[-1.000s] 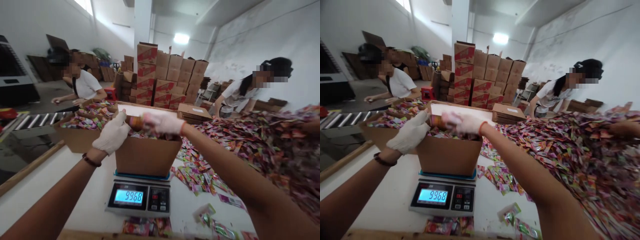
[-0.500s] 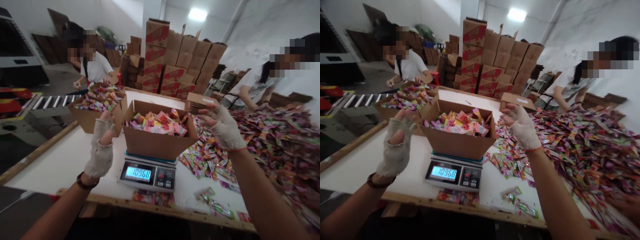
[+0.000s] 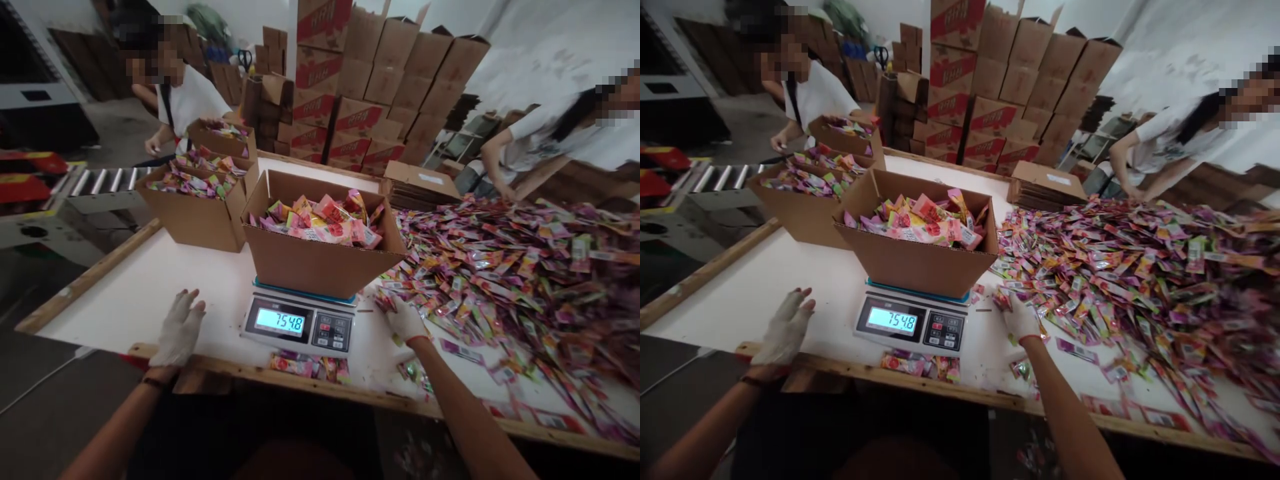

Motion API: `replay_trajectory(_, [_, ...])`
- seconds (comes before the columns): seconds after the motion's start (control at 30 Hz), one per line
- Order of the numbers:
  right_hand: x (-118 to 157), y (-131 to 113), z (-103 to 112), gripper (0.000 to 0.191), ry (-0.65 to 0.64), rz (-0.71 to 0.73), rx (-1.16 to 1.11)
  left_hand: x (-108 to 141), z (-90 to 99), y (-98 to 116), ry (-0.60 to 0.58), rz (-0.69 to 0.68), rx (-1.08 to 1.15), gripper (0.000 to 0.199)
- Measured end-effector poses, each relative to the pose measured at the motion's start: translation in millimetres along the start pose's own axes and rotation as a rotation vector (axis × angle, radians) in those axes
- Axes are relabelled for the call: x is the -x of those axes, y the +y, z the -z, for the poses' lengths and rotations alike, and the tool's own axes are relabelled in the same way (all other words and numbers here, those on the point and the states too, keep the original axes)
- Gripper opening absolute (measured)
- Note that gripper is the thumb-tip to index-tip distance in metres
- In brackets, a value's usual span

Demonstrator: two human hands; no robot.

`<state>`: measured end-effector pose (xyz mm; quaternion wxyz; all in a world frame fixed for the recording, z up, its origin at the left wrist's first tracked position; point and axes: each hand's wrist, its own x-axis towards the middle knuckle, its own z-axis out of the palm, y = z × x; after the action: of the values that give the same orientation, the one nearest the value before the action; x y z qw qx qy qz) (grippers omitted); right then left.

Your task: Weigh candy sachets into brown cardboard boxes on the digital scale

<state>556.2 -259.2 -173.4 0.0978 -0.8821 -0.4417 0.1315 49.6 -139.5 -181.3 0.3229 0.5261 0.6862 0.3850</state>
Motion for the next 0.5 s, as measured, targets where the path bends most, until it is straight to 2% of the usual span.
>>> replay_trajectory(0.13, [-14, 9, 42, 0.037, 0.074, -0.012, -0.071, -2, -7.2, -22, -0.067, -0.027, -0.155, 0.044])
replay_trajectory(0.2, [-14, 4, 78, 0.024, 0.151, 0.01, -0.109, -3, -10.3, -28, -0.062, -0.042, -0.159, 0.043])
replay_trajectory(0.27, [-8, -14, 127, 0.014, 0.308, 0.112, -0.205, -5, -12.1, -32, -0.04, -0.031, -0.16, 0.041])
replay_trajectory(0.33, [2, -49, 178, 0.016, 0.5, 0.34, -0.357, -6, -12.9, -35, -0.023, -0.019, -0.167, 0.04])
replay_trajectory(0.4, [15, -98, 220, 0.022, 0.607, 0.615, -0.459, -8, -13.2, -38, -0.028, -0.025, -0.18, 0.04])
replay_trajectory(0.43, [20, -126, 234, 0.025, 0.625, 0.726, -0.473, -10, -13.2, -39, -0.034, -0.028, -0.185, 0.04])
replay_trajectory(0.5, [25, -182, 245, 0.032, 0.518, 0.899, -0.532, -11, -13.1, -42, -0.049, -0.039, -0.196, 0.042])
